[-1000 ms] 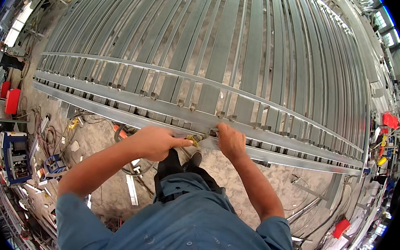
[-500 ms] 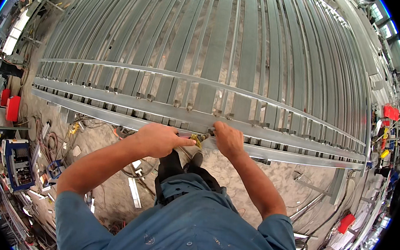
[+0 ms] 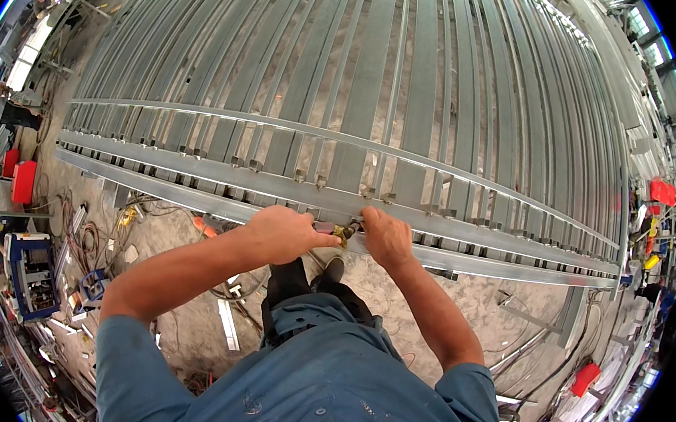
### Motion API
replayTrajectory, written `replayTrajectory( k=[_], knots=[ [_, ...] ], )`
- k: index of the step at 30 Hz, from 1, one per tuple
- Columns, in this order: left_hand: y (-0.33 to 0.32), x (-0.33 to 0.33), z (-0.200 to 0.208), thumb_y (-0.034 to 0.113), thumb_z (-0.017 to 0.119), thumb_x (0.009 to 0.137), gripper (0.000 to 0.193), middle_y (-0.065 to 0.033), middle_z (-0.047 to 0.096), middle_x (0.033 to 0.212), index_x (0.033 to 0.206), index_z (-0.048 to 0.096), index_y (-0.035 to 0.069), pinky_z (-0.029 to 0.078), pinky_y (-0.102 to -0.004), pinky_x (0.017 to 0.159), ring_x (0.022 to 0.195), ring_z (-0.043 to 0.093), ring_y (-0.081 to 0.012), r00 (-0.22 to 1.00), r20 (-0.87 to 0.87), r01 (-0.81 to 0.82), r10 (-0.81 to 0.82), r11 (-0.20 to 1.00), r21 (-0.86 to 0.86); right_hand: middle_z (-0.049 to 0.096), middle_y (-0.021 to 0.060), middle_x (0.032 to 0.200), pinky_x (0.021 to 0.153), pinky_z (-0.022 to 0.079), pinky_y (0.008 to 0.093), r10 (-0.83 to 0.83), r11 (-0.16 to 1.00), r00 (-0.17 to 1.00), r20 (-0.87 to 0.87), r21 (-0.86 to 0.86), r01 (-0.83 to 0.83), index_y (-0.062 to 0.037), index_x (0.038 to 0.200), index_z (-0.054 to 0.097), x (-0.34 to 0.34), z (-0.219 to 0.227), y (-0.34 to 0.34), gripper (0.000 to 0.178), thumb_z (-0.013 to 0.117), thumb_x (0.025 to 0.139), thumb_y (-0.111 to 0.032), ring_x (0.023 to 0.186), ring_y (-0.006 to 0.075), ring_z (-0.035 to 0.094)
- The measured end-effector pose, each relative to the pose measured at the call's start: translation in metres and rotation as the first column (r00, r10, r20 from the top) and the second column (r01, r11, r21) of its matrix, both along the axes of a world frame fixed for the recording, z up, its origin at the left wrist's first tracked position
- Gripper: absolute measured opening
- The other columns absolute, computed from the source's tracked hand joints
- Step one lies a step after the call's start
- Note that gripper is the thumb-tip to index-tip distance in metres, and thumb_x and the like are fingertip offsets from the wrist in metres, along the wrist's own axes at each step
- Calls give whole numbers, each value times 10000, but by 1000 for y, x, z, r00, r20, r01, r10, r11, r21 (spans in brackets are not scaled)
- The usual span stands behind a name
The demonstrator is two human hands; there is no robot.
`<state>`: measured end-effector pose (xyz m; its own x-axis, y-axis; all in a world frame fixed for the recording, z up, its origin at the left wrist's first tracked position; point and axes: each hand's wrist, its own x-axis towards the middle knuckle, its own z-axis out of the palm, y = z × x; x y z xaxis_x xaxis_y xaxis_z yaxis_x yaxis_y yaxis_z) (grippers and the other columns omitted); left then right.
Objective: The person welds metal frame components using a welding torch, then uses an angle grinder to smooth the welded joints. The person handles metal bars and welding equipment throughout the process.
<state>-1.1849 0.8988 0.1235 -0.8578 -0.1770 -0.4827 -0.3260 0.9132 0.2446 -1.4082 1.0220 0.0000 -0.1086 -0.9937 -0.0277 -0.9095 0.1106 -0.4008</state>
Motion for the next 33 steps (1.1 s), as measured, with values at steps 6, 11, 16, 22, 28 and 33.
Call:
replayTrajectory(
  k=[6, 11, 16, 22, 28, 33],
  knots=[
    [-4, -2, -3, 194, 540, 1023, 526, -116, 661, 988, 1469, 559, 471, 593, -444, 675, 834, 742, -326, 1000, -12, 26, -26, 1000, -15, 733, 83, 991, 716, 524, 548, -18, 998, 999, 33, 62, 16, -144, 1061, 616, -2, 1, -2, 119, 628, 950, -184, 883, 400, 701],
    [-1, -8, 1, 243, 454, 1083, 489, -148, 694, 1037, 1484, 520, 515, 608, -447, 703, 861, 757, -339, 992, 123, -2, 4, 1000, -15, 692, 108, 868, 617, 544, 528, 10, 989, 998, 68, -145, 0, -148, 983, 585, -3, 6, 4, 86, 579, 904, -116, 767, 384, 707],
    [0, -6, 0, 275, 446, 1090, 454, -136, 717, 990, 1468, 535, 511, 610, -448, 681, 863, 765, -328, 999, 44, 17, -15, 999, -38, 721, 119, 940, 618, 557, 527, 14, 1000, 999, -48, -1, -14, -150, 1012, 598, -3, 1, -2, 104, 579, 913, -122, 777, 401, 715],
    [1, -7, -2, 257, 459, 1086, 461, -129, 709, 969, 1461, 541, 513, 610, -449, 675, 851, 764, -326, 998, 55, 12, -9, 999, -53, 708, 117, 928, 627, 546, 534, 8, 1000, 1000, 7, -24, -8, -146, 1037, 569, -2, 8, 0, 139, 585, 907, -97, 793, 405, 707],
    [1, -3, -10, 267, 444, 1094, 455, -144, 692, 1031, 1467, 536, 510, 610, -451, 712, 900, 756, -335, 1000, 27, 1, 0, 1000, -31, 728, 138, 941, 674, 535, 571, 24, 1000, 1000, 6, 1, -24, -133, 1057, 620, -4, -2, 1, 133, 598, 928, -158, 793, 426, 705],
    [-1, -5, -4, 302, 445, 1097, 430, -146, 683, 1048, 1472, 540, 490, 611, -465, 734, 917, 753, -340, 997, 71, -11, 12, 1000, -14, 733, 140, 945, 680, 553, 553, 24, 1000, 1000, 14, -17, -23, -134, 1084, 637, -4, -1, -1, 164, 600, 924, -143, 805, 423, 712]
  ],
)
